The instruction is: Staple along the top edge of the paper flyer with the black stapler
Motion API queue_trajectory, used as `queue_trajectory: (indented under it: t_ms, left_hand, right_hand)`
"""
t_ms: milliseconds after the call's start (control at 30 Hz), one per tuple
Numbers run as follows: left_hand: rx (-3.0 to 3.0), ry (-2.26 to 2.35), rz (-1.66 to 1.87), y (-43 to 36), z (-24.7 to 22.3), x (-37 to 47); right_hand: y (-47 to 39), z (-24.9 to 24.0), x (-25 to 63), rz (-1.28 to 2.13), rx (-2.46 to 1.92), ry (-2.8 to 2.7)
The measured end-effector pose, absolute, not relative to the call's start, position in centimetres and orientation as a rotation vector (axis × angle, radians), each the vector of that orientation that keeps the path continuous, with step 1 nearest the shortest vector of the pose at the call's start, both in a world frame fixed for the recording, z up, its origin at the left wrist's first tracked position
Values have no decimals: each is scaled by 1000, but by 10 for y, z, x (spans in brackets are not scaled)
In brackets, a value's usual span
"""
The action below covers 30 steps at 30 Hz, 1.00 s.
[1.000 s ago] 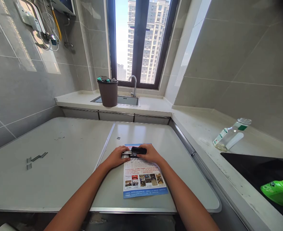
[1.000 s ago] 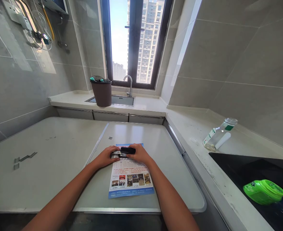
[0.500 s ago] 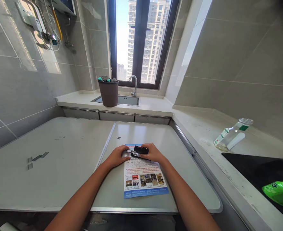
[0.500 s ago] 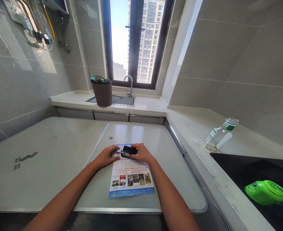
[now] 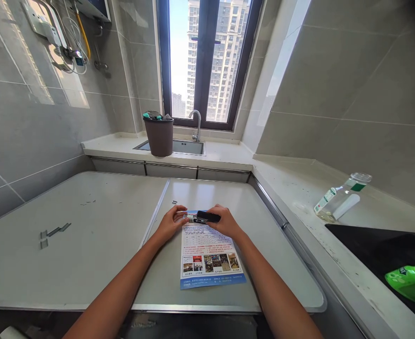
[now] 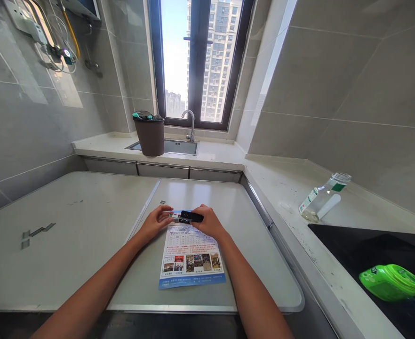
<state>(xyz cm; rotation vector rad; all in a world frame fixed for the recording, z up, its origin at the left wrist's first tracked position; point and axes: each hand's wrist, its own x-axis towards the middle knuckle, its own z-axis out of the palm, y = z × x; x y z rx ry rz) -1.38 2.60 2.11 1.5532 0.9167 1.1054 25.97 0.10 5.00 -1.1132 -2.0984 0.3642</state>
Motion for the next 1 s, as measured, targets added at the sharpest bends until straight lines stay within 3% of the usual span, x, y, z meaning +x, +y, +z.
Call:
queue_trajectory:
  t_ms: [133,300,567,767,1000]
  left_hand:
    - [1044,753,1025,27,21,-15]
    - [811,684,926,29,18,-21]
    - [764,676,934,27,24,-22]
    - [652,723,917,28,28,-23]
    - [624,653,1032,38,20,-28]
  right_hand:
    - [-1,45,250,-12,-915,-2251]
    - [-6,42,234,-481,-809,-2398]
    - [-11,46,227,-635,-817,-2457]
    - [-5,48,236,-298,-1078,-2216]
    - [9,46,255,601,-1442,-1704]
